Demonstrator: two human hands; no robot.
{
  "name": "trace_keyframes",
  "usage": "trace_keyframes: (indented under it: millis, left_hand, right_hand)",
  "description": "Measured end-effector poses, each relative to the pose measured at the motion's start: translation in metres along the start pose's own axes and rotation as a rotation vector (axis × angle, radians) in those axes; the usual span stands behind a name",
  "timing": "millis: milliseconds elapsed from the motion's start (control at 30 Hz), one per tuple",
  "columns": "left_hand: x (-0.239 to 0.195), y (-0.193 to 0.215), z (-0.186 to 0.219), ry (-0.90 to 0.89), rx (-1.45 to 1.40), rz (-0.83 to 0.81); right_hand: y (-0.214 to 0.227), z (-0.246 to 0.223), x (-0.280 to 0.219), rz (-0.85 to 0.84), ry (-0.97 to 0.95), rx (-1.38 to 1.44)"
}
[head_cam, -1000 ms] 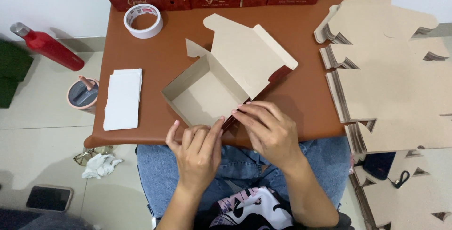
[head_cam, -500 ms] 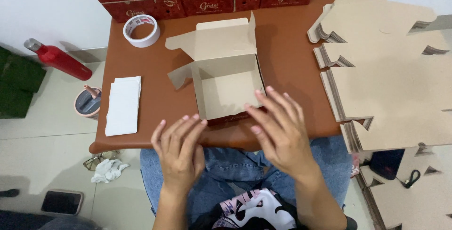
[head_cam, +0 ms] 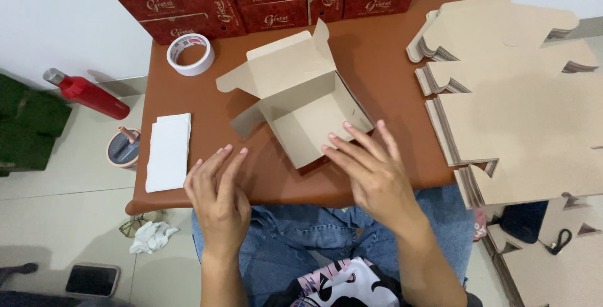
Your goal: Assembling a cardboard gift box by folding pre-scored lines and tucking tabs.
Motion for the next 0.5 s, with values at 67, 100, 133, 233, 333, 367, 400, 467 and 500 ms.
trace_keyframes:
  millis: [67, 100, 133, 233, 333, 367, 400, 467, 500]
  left_hand:
    - [-0.001, -0.001, -0.005, -0.007, 0.004, 0.000]
    - [-0.002, -0.002, -0.007, -0.013, 0.004, 0.000]
    - [0.001, -0.003, -0.006, -0.014, 0.003, 0.001]
    - [0.016, -0.010, 0.000, -0.089, 0.050, -0.056]
    - [0.038, -0.014, 0.014, -0.275, 0.146, -0.067]
    - [0.044, -0.016, 0.018, -0.327, 0.181, -0.087]
    - [0.051, -0.019, 0.022, -0.380, 0.216, -0.104]
    - [0.062, -0.018, 0.029, -0.397, 0.202, -0.094]
    - [0.068, -0.018, 0.033, -0.411, 0.185, -0.087]
  right_hand:
    - [0.011, 0.012, 0.002, 0.068, -0.057, -0.039]
    - [0.018, 0.020, 0.002, 0.135, -0.115, -0.082]
    - [0.018, 0.017, 0.004, 0.135, -0.115, -0.083]
    - [0.023, 0.003, 0.014, 0.160, -0.084, -0.022]
    - [0.021, -0.012, 0.029, -0.022, -0.064, -0.035]
    - [0.019, -0.009, 0.031, -0.034, -0.071, -0.064]
    - [0.017, -0.007, 0.035, -0.043, -0.075, -0.095]
    - [0.014, -0.002, 0.034, -0.038, -0.074, -0.078]
    - [0.012, 0.000, 0.033, -0.039, -0.074, -0.063]
Point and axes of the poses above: each hand's wrist, its own x-axis towards the middle knuckle, its own y-axis out of the back of the hand, z = x × y, the point moved 3 cm from there along x, towards the middle knuckle, and after that the axes turned 7 degrees about x, right-handed, at the moved point
